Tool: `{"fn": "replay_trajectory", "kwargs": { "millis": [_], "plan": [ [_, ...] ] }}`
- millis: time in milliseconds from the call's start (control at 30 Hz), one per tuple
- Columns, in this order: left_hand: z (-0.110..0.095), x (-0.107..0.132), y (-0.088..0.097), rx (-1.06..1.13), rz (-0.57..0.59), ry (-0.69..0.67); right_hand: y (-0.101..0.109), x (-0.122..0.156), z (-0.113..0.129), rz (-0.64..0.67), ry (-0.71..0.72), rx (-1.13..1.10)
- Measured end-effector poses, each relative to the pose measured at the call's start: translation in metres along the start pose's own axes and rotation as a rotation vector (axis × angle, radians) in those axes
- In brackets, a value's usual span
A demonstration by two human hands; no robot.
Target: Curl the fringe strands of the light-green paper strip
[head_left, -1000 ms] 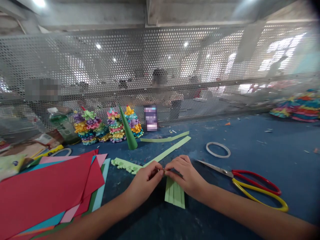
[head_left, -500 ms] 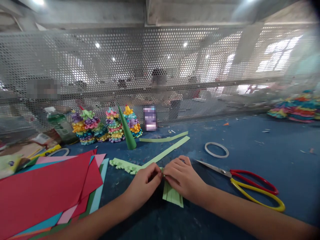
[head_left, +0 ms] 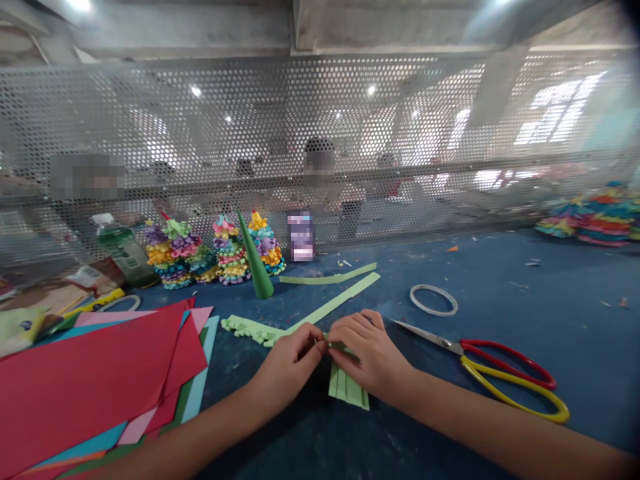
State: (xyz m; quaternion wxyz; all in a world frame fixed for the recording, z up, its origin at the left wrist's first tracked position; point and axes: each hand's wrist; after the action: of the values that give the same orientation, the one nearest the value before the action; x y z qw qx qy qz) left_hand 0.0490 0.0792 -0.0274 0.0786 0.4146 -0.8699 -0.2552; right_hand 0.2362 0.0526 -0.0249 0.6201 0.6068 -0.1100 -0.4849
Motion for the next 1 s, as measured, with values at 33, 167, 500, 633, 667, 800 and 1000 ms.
{"fn": "replay_trajectory", "kwargs": {
  "millis": [33, 167, 500, 633, 667, 800, 1000],
  "plan": [
    [0.001, -0.001, 0.001, 0.028, 0.000, -0.004, 0.000, 0.000, 0.000, 0.004, -0.001, -0.001],
    [0.005, -0.006, 0.002, 0.163, 0.046, -0.018, -0.001, 0.001, -0.001, 0.014, 0.029, -0.015],
    [0.003, -0.006, 0.003, 0.173, 0.093, -0.017, 0.000, -0.001, -0.002, -0.037, 0.011, -0.043],
    [0.004, -0.007, 0.002, 0.177, 0.073, -0.023, 0.001, -0.001, -0.001, -0.031, 0.001, -0.016],
    [0.005, -0.008, 0.003, 0.197, 0.073, -0.001, 0.001, -0.001, -0.001, -0.026, -0.002, -0.009],
    [0.007, -0.013, 0.009, 0.273, 0.135, 0.144, 0.000, -0.001, 0.000, -0.012, -0.010, -0.010],
    [0.005, -0.017, 0.016, 0.344, 0.235, 0.256, 0.001, 0.000, -0.003, -0.014, -0.008, -0.032]
  ]
}}
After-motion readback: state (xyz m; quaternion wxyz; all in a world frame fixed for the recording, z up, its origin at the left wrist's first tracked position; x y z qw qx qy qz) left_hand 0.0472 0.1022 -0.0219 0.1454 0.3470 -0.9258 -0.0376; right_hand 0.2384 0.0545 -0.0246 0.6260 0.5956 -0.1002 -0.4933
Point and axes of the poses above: each hand's wrist, its own x-axis away from the middle knuckle, its own y-axis out of the back of the hand, z = x × y, and after that the axes turned 8 degrees about z, right-handed
